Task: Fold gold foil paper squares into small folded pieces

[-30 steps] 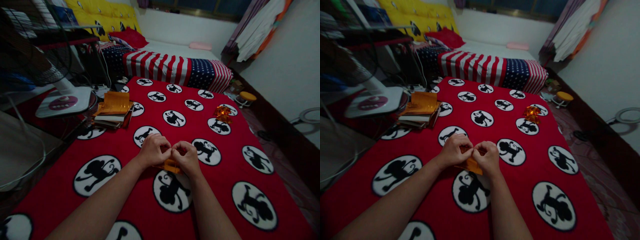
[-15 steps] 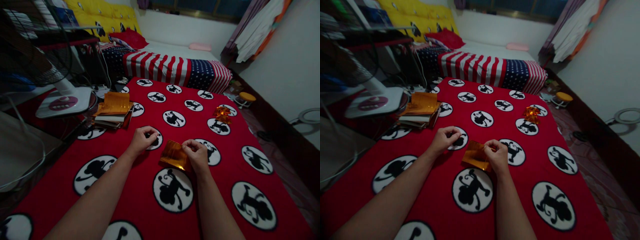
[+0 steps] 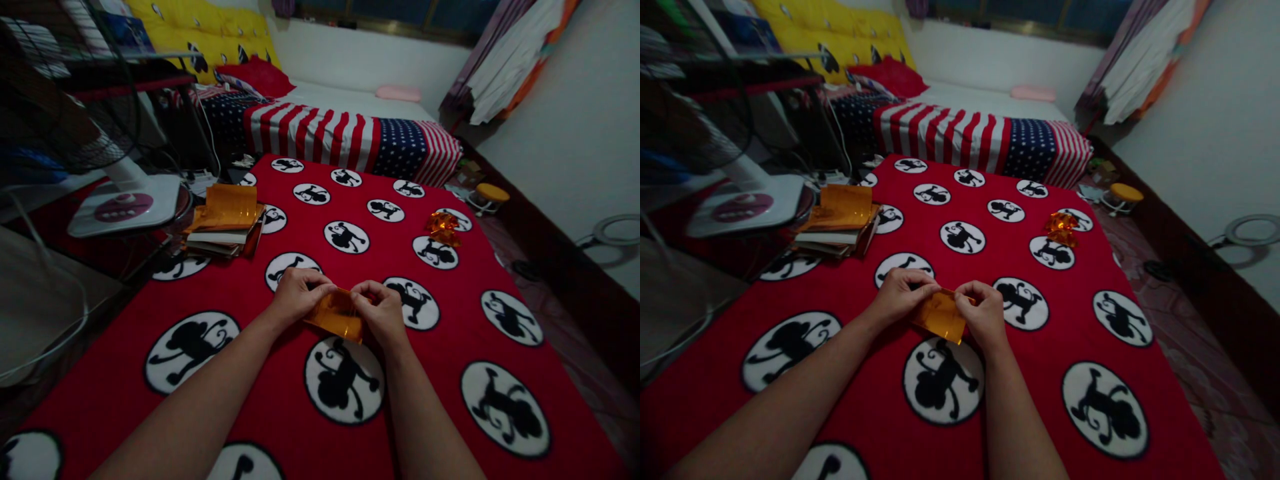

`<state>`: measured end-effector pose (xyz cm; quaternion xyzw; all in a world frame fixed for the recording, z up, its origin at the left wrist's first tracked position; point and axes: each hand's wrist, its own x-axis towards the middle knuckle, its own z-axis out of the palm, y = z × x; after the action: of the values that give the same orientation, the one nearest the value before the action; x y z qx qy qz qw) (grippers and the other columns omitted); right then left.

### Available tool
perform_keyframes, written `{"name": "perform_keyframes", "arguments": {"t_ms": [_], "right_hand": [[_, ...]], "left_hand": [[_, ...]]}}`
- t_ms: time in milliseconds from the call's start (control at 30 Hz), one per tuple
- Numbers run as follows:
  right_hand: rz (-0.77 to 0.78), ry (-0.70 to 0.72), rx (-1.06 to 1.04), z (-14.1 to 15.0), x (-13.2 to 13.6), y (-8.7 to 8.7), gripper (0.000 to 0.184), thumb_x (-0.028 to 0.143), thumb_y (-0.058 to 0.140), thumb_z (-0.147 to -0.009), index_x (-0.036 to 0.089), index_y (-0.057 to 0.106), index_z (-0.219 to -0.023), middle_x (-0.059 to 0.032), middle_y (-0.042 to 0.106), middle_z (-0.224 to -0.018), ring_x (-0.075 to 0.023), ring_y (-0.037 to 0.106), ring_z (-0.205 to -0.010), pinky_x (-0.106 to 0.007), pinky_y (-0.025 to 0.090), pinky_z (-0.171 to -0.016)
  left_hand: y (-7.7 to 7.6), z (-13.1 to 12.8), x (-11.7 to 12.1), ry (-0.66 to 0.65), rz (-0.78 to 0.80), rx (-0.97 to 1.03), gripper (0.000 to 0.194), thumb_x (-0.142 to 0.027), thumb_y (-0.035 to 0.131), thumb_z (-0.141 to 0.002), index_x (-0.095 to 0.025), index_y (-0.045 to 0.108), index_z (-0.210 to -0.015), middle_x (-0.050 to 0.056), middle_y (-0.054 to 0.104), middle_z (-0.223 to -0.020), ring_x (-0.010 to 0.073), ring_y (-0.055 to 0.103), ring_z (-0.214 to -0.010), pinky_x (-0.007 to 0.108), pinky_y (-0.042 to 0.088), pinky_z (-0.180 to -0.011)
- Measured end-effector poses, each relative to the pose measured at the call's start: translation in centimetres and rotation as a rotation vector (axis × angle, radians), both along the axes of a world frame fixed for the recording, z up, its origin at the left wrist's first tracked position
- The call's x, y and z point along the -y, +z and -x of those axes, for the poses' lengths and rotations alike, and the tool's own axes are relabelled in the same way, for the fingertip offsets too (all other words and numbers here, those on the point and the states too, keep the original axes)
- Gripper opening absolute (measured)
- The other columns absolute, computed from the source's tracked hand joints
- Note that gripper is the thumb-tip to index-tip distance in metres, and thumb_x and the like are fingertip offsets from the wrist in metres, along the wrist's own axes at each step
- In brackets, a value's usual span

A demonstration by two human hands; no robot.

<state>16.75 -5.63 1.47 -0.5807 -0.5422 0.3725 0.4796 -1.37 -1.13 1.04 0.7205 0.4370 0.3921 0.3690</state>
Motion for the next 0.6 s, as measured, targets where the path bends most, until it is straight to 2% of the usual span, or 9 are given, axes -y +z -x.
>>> {"name": "perform_keyframes", "arguments": {"t_ms": [133, 233, 300, 467, 600], "right_hand": [[0.018, -0.075, -0.014, -2.0, -0.3, -0.5, 0.013, 0.028, 0.064, -0.070, 0.017, 0.064, -0.065, 0.0020, 0.056, -0.054, -0.0101, 0.047, -0.047, -0.021, 0.036, -0.045], [-0.021, -0.184, -0.032, -3.5, -0.6, -0.9, 0.014, 0.030, 0.067, -0.068, 0.016, 0.064, -0.066, 0.0020, 0.056, -0.055, -0.0103, 0.046, -0.048, -0.021, 0.036, -0.046], [-0.050, -0.195, -0.050, -3.6, -0.7, -0.9, 0.015, 0.031, 0.067, -0.071, 0.017, 0.064, -0.069, 0.0014, 0.058, -0.059, -0.0111, 0.048, -0.051, -0.022, 0.038, -0.048], [-0.115, -0.029, -0.010, -0.8, -0.4, -0.1, 0.019, 0.032, 0.067, -0.076, 0.019, 0.066, -0.089, -0.0034, 0.067, -0.086, -0.0174, 0.062, -0.079, -0.026, 0.049, -0.069], [-0.064, 0.048, 0.022, 0.6, -0.1, 0.1, 0.013, 0.031, 0.066, -0.078, 0.018, 0.067, -0.078, -0.0027, 0.067, -0.075, -0.0159, 0.062, -0.069, -0.024, 0.048, -0.063]], "left_hand": [[0.2, 1.3, -0.9, 0.083, 0.016, 0.070, 0.018, -0.031, 0.070, -0.077, -0.015, 0.076, -0.071, 0.005, 0.074, -0.071, 0.0152, 0.065, -0.066, 0.023, 0.046, -0.062], [0.0, 1.9, -1.4, 0.152, 0.037, 0.096, 0.020, -0.032, 0.069, -0.077, -0.014, 0.076, -0.074, 0.006, 0.074, -0.073, 0.0166, 0.066, -0.068, 0.023, 0.046, -0.060], [-0.2, 1.7, -1.4, 0.140, 0.045, 0.090, 0.020, -0.032, 0.069, -0.077, -0.014, 0.076, -0.074, 0.005, 0.074, -0.073, 0.0166, 0.066, -0.068, 0.023, 0.046, -0.061], [-0.5, 0.0, -0.3, 0.019, 0.013, -0.019, 0.020, -0.034, 0.068, -0.079, -0.017, 0.077, -0.075, 0.004, 0.074, -0.075, 0.0151, 0.066, -0.069, 0.023, 0.045, -0.063], [-0.5, -0.5, 0.1, -0.011, 0.004, -0.040, 0.019, -0.032, 0.067, -0.080, -0.017, 0.077, -0.076, 0.004, 0.074, -0.075, 0.0148, 0.065, -0.068, 0.023, 0.045, -0.063]]}}
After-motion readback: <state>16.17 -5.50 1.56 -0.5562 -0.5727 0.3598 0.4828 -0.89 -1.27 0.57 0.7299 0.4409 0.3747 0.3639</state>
